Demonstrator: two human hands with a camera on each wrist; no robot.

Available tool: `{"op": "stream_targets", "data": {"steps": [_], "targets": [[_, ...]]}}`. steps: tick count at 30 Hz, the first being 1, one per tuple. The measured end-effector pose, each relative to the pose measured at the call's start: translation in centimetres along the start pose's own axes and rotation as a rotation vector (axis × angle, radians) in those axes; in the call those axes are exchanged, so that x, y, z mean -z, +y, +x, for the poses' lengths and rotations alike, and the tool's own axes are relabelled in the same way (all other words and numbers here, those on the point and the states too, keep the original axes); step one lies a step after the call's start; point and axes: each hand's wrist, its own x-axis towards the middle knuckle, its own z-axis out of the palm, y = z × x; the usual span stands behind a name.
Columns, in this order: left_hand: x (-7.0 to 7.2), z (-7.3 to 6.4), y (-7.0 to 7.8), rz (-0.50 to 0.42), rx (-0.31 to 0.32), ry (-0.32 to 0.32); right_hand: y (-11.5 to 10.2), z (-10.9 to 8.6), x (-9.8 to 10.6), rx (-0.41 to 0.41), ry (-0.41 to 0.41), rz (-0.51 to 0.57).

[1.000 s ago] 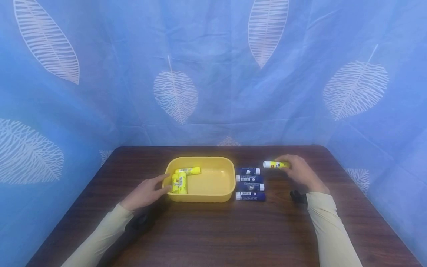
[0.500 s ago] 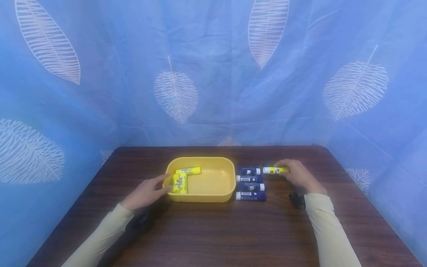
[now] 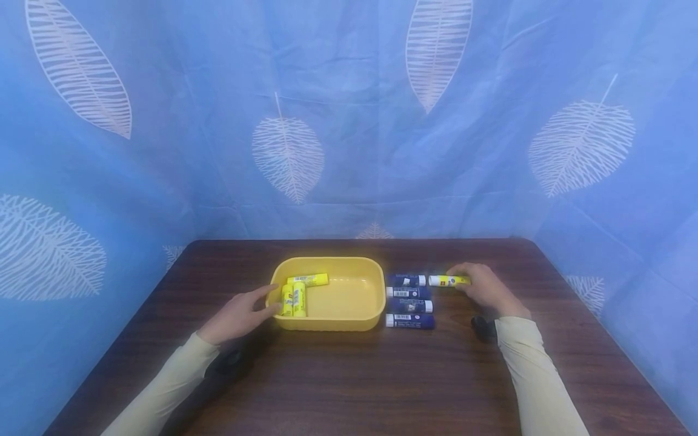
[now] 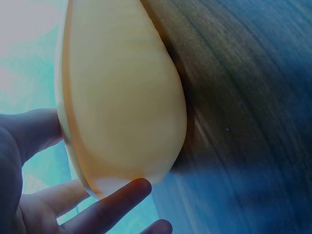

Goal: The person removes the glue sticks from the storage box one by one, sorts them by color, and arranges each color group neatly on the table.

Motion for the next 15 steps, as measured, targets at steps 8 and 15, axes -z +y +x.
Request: {"op": "stream_targets", "data": {"steps": [8, 15], "targets": [[0.0, -0.03, -0.03, -0.008, -0.004, 0.003, -0.55, 0.23, -0.2, -0.011, -0.007, 0.006], [-0.02, -0.06, -0.03, -0.005, -0.003, 0.007, -0.78, 0.15, -0.07, -0.03, -0.011, -0.002]]}}
